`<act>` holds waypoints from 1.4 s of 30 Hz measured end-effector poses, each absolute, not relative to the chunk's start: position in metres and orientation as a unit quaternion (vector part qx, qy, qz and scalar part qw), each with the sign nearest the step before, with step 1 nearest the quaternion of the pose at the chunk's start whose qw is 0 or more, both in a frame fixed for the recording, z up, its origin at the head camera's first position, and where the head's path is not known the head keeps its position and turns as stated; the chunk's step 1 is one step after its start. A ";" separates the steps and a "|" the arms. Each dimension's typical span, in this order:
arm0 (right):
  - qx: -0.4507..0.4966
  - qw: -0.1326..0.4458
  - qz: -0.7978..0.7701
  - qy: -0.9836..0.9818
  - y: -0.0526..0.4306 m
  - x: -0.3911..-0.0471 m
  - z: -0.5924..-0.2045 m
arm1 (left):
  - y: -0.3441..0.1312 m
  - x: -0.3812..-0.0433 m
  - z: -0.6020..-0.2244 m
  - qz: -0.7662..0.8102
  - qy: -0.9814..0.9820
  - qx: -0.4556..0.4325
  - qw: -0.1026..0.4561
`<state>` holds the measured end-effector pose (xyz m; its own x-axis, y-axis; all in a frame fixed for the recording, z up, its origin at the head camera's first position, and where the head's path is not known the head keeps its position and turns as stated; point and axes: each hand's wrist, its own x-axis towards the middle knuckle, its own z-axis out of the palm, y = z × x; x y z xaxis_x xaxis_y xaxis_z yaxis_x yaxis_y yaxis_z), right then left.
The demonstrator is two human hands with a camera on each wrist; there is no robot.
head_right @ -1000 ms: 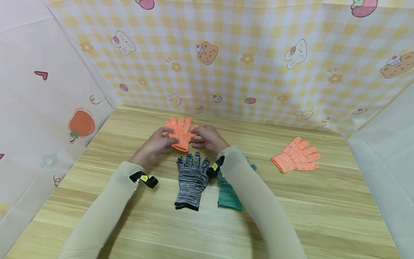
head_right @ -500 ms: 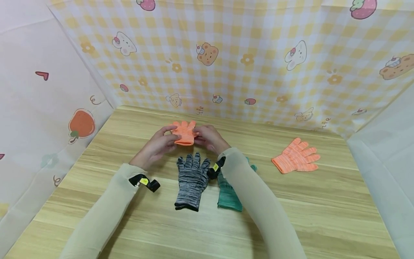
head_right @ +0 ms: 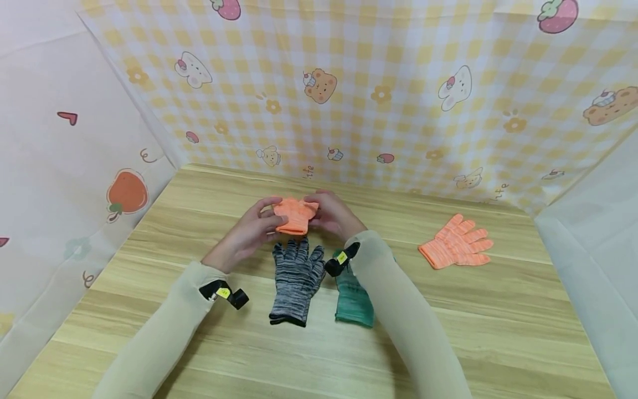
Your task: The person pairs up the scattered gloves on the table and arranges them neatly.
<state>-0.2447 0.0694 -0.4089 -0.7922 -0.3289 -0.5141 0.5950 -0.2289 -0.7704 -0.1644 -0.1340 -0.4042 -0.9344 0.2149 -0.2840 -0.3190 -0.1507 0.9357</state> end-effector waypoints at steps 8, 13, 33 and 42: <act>0.099 0.306 -0.794 0.515 0.088 -0.239 -0.404 | -0.124 -0.156 -0.402 0.745 0.639 -0.014 0.191; 0.076 0.309 -0.810 0.493 0.098 -0.233 -0.402 | -0.120 -0.152 -0.401 0.735 0.648 0.002 0.197; 0.041 0.281 -0.856 0.431 0.133 -0.217 -0.395 | -0.099 -0.141 -0.401 0.729 0.656 0.036 0.191; 0.022 0.276 -0.864 0.421 0.149 -0.207 -0.394 | -0.088 -0.132 -0.399 0.763 0.615 0.047 0.190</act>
